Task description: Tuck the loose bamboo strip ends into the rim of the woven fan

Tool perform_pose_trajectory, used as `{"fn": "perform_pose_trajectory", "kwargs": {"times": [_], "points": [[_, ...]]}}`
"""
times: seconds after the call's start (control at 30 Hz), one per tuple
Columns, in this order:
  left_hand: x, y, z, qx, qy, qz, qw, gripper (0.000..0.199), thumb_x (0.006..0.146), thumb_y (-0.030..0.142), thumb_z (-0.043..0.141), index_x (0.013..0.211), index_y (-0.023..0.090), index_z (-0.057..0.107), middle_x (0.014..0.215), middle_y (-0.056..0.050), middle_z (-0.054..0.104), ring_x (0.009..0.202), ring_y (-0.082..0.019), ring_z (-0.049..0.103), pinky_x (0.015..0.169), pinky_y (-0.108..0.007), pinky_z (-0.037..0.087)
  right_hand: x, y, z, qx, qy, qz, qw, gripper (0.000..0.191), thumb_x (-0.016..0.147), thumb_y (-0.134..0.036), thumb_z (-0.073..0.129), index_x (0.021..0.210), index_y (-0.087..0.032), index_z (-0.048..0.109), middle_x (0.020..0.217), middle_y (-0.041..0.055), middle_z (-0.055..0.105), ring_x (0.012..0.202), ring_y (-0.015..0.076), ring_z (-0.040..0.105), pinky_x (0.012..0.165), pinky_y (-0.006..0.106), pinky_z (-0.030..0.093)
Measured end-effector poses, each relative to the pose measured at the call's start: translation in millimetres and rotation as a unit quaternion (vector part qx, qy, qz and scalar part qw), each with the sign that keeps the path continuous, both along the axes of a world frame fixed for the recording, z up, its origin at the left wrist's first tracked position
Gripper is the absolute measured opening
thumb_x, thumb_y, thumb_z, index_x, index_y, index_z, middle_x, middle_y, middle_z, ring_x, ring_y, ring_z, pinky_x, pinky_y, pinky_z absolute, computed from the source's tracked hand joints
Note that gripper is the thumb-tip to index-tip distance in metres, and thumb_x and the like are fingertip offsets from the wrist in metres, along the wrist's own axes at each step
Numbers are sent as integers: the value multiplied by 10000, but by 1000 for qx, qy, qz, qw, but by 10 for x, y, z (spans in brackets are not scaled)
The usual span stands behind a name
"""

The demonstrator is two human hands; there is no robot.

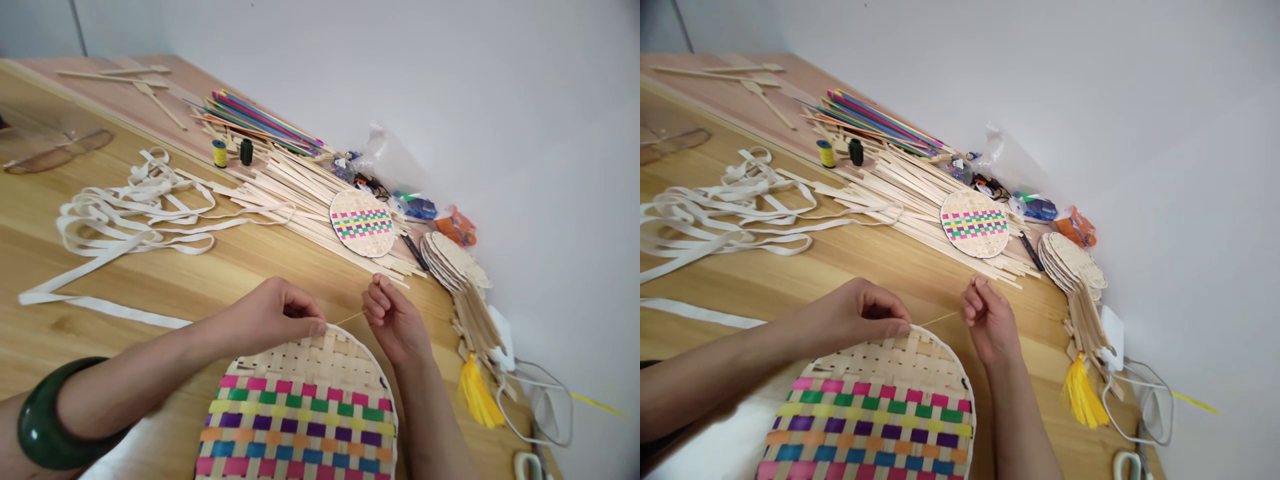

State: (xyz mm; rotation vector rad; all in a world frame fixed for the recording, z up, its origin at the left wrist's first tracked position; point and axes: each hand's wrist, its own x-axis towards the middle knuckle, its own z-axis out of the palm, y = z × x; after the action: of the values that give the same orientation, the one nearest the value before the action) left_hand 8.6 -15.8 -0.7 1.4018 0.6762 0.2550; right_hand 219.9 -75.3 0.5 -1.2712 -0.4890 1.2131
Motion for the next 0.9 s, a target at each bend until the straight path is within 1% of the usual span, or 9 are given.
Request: {"fn": "perform_pose_trajectory", "kwargs": {"times": [0.03,0.13,0.2,0.27,0.4,0.5,0.6,0.73,0.9], "points": [[-1,2,-4,-7,-5,0,1000,230,750,375,683,735,150,727,637,16,637,585,-96,498,526,-183,365,36,8,-18,3,-36,-20,999,279,612,-331,785,729,-167,592,493,-108,319,417,41,326,360,132,246],[-13,8,-11,-19,-19,2,1000,241,751,394,691,744,157,732,659,12,657,600,-103,520,538,-187,375,163,42,-124,1,-118,-73,990,302,579,-344,794,701,-160,587,479,-112,320,400,27,274,358,136,168],[-23,12,-9,-26,-28,6,999,237,748,395,698,746,161,738,654,14,660,592,-101,522,531,-185,371,220,62,-194,1,-148,-84,985,293,590,-342,793,686,-160,585,468,-111,331,393,22,260,366,144,142],[-30,18,-2,-42,-34,18,998,229,730,394,718,750,167,743,653,15,667,587,-101,526,525,-184,370,216,69,-228,2,-171,-76,982,282,616,-352,782,693,-161,590,468,-106,345,395,24,271,377,152,146],[-20,28,19,-90,-32,66,993,206,674,381,763,717,181,744,639,26,670,576,-95,525,517,-177,375,31,33,-181,-2,-171,-6,985,278,626,-358,777,758,-165,625,482,-88,400,415,49,337,391,172,209],[2,32,23,-121,-6,96,988,183,659,357,761,712,182,742,645,22,677,571,-99,527,511,-181,376,-138,-22,-109,-8,-182,85,980,239,666,-356,764,759,-162,660,514,-59,480,445,57,381,422,181,274],[19,32,13,-132,21,118,984,136,648,303,749,693,176,732,615,27,660,548,-96,514,507,-183,368,-224,-68,-74,-22,-207,179,961,203,730,-364,736,747,-167,692,621,-17,602,531,74,477,483,183,358],[20,35,0,-135,19,124,983,129,644,294,742,679,172,721,601,31,647,534,-92,507,507,-186,362,-217,-95,-89,-16,-192,228,954,170,699,-332,774,767,-185,722,700,2,666,619,108,561,564,205,440],[5,53,-11,-140,9,100,985,124,646,290,753,707,183,742,638,18,684,572,-115,545,525,-202,395,-176,-107,-84,1,-210,266,941,151,675,-258,791,814,-210,754,772,19,706,695,148,613,626,238,496]]}}
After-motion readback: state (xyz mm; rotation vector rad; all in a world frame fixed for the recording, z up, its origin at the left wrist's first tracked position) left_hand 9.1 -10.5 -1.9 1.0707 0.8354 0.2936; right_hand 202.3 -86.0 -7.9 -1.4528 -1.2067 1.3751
